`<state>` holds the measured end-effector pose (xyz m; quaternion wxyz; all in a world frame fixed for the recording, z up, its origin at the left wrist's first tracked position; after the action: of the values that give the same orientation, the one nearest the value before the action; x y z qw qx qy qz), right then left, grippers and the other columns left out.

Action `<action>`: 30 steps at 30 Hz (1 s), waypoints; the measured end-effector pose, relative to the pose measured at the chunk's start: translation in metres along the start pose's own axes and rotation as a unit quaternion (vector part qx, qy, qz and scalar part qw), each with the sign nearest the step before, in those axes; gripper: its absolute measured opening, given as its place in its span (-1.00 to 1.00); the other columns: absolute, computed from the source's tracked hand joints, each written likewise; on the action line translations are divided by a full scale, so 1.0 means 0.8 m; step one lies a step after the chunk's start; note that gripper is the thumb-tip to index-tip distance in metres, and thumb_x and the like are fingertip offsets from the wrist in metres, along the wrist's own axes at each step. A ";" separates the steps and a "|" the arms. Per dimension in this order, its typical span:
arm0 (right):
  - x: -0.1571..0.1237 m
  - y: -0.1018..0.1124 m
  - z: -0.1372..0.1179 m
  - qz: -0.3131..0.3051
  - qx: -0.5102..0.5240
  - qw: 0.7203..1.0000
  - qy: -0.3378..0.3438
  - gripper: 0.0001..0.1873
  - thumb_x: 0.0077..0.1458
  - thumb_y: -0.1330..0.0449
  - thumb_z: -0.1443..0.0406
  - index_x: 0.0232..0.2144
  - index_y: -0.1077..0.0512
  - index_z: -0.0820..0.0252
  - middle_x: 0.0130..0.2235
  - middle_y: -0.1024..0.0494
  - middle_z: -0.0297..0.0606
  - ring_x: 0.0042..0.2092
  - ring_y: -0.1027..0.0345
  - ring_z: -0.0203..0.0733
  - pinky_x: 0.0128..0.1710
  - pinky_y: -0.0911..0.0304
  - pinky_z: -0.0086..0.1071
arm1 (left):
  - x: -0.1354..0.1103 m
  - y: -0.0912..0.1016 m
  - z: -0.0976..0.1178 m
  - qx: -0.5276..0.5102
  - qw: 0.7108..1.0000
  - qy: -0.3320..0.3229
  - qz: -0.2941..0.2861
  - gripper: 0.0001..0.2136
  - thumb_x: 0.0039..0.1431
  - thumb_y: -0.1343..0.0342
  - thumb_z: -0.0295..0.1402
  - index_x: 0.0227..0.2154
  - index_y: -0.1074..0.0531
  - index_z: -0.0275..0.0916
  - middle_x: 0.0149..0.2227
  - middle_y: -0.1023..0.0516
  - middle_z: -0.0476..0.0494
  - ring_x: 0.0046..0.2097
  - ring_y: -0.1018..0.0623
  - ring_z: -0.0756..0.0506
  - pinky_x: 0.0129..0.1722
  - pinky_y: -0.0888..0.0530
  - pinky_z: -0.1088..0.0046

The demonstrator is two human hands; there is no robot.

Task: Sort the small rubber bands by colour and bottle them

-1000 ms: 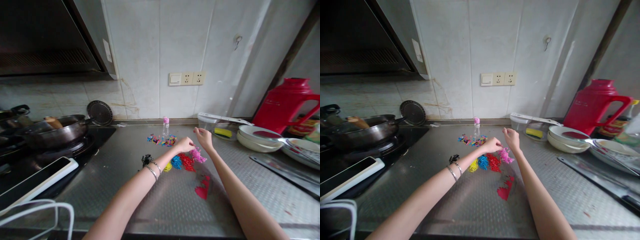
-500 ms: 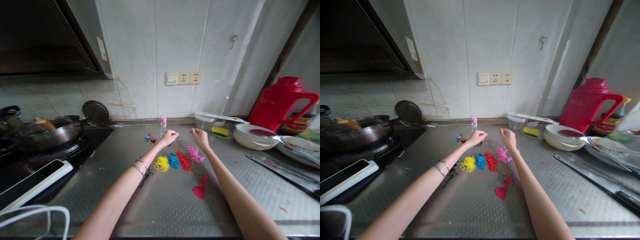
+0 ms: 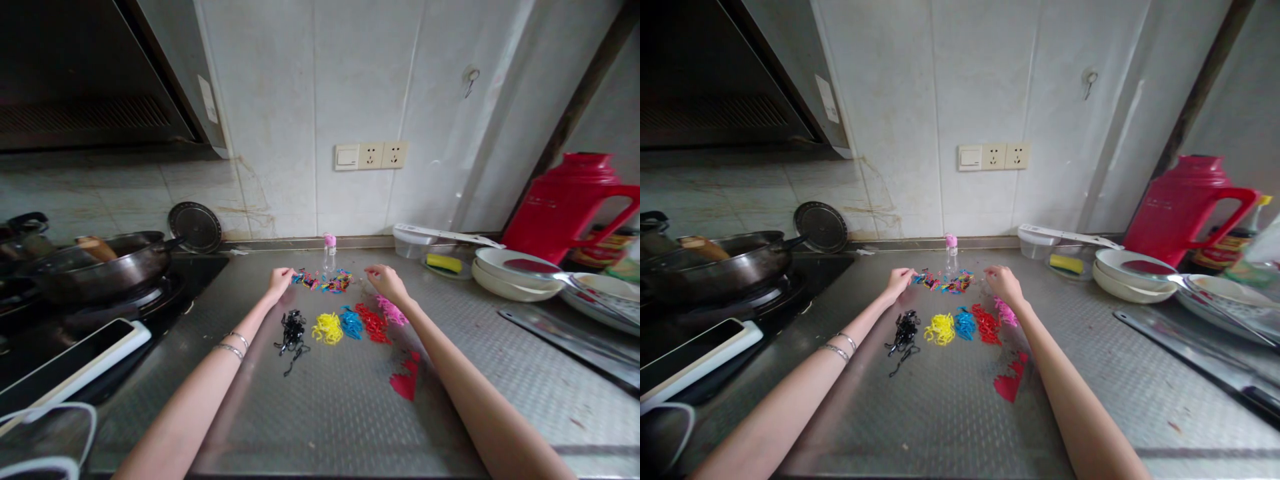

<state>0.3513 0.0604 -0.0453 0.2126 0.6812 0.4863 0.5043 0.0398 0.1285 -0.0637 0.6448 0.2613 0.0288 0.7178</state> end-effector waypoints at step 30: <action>0.010 -0.051 -0.059 -0.128 -0.023 0.990 0.063 -0.76 -0.02 -0.04 0.26 -0.35 -0.50 0.09 -0.29 -0.51 -0.26 -0.23 -0.33 -0.23 -0.27 -0.16 -0.48 | -0.002 -0.004 -0.017 0.020 1.000 -0.009 0.002 -0.72 -0.06 0.08 -0.29 -0.55 -0.46 -0.36 -0.75 -0.21 0.05 -0.63 -0.19 0.07 -0.59 -0.08 0.57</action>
<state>0.2912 0.0757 -0.0544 0.2595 0.5752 0.5701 0.5262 0.0375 0.1313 -0.0772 0.6386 0.2803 0.0371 0.7157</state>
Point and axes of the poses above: each hand's wrist, its own x-axis towards the middle knuckle, its own y-axis out of the back of the hand, z = x × y, the point moved 3 cm from there along x, towards the middle knuckle
